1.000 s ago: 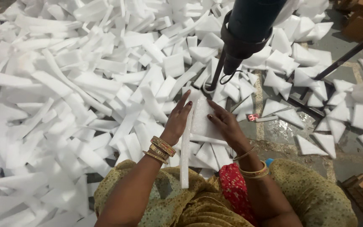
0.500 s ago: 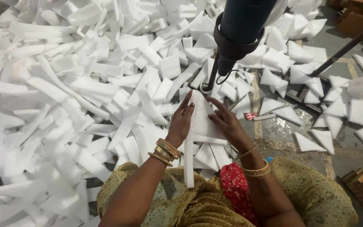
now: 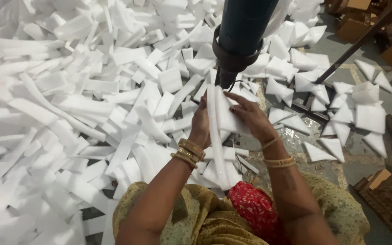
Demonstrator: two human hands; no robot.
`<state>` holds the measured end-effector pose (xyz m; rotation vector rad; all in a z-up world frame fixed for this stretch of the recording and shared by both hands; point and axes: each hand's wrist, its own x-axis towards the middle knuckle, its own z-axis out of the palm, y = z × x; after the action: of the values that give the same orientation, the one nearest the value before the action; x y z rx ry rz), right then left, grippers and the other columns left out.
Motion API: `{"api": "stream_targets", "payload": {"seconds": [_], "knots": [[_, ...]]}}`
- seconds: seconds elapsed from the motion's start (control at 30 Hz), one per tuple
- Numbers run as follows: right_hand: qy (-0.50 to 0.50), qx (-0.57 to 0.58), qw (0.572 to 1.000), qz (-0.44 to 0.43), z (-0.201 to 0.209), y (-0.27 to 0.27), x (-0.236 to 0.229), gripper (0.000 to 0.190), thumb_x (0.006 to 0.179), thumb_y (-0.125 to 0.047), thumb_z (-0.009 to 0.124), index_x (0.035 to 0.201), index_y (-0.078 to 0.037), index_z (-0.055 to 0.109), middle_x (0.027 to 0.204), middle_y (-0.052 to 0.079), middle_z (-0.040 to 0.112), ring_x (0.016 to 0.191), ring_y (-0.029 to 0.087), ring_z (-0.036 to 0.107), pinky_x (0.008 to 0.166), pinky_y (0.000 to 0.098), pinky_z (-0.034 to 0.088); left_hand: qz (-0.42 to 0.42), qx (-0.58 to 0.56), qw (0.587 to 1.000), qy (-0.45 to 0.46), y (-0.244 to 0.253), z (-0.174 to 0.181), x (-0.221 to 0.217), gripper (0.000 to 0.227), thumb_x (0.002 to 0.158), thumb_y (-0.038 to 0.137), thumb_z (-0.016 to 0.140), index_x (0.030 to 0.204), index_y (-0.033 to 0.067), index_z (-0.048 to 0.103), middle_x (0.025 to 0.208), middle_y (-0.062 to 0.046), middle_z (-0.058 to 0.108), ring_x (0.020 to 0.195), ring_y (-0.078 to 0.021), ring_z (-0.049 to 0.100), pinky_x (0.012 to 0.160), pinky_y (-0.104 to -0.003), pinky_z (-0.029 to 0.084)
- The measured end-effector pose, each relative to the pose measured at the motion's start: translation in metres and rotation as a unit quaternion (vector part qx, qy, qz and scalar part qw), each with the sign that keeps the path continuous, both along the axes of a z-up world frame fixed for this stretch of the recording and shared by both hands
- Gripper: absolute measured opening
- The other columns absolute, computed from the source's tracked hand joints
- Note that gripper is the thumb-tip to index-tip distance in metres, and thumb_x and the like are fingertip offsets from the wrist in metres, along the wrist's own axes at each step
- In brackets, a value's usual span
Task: The person sits on the floor and uses a vertical cutting machine to slice white foam pieces. They pick up individual foam blocks, position them under the machine's blade, and cut them into smaller shapes, which are then discarded into a growing pile.
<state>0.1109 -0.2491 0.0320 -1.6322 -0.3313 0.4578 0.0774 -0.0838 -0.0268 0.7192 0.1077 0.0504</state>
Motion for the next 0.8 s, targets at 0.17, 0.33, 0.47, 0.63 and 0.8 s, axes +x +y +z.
{"api": "stream_targets", "payload": {"seconds": [0.17,0.33,0.47,0.63,0.8], "knots": [[0.036,0.072,0.997,0.013,0.005,0.004,0.06,0.052,0.099,-0.007,0.054,0.147,0.005,0.042,0.142,0.017,0.059,0.114,0.017,0.067,0.103,0.0255,0.055,0.018,0.015,0.997,-0.068,0.001,0.012,0.047,0.059,0.104,0.04,0.044,0.155,0.0115,0.039,0.144,-0.008,0.055,0.126,-0.0227,0.057,0.105,-0.037,0.051],[0.033,0.117,0.991,0.058,0.026,-0.001,0.074,0.051,0.099,-0.002,0.05,0.149,0.005,0.046,0.138,0.018,0.061,0.111,0.017,0.064,0.098,0.0271,0.053,0.027,-0.021,0.995,0.091,-0.001,0.04,0.077,0.062,0.105,0.045,0.042,0.154,0.0083,0.047,0.142,-0.009,0.061,0.116,-0.0209,0.063,0.094,-0.033,0.054],[0.026,0.097,0.995,0.014,0.035,-0.006,0.047,0.043,0.1,-0.004,0.05,0.142,0.004,0.051,0.139,0.013,0.062,0.111,0.013,0.066,0.102,0.026,0.055,0.042,0.063,0.987,-0.144,-0.012,0.031,0.031,0.064,0.102,0.02,0.055,0.16,0.0123,0.032,0.153,-0.009,0.049,0.13,-0.0224,0.055,0.105,-0.039,0.051],[-0.052,-0.002,0.998,0.045,0.034,-0.018,-0.005,0.024,0.103,-0.003,0.058,0.122,0.011,0.06,0.149,0.011,0.062,0.089,0.013,0.06,0.081,0.0263,0.055,0.05,0.102,0.993,-0.008,-0.019,0.047,-0.034,0.055,0.11,0.033,0.033,0.161,0.0126,0.03,0.164,-0.007,0.037,0.148,-0.0183,0.039,0.118,-0.032,0.034],[-0.073,-0.148,0.984,0.066,0.054,-0.012,-0.049,0.049,0.1,-0.006,0.058,0.149,-0.011,0.058,0.092,0.02,0.072,0.061,0.019,0.057,0.06,0.032,0.055,0.066,0.215,0.974,-0.044,-0.011,0.048,-0.074,0.058,0.11,0.036,0.033,0.163,0.0147,0.026,0.167,-0.007,0.033,0.149,-0.018,0.035,0.119,-0.033,0.031]]}}
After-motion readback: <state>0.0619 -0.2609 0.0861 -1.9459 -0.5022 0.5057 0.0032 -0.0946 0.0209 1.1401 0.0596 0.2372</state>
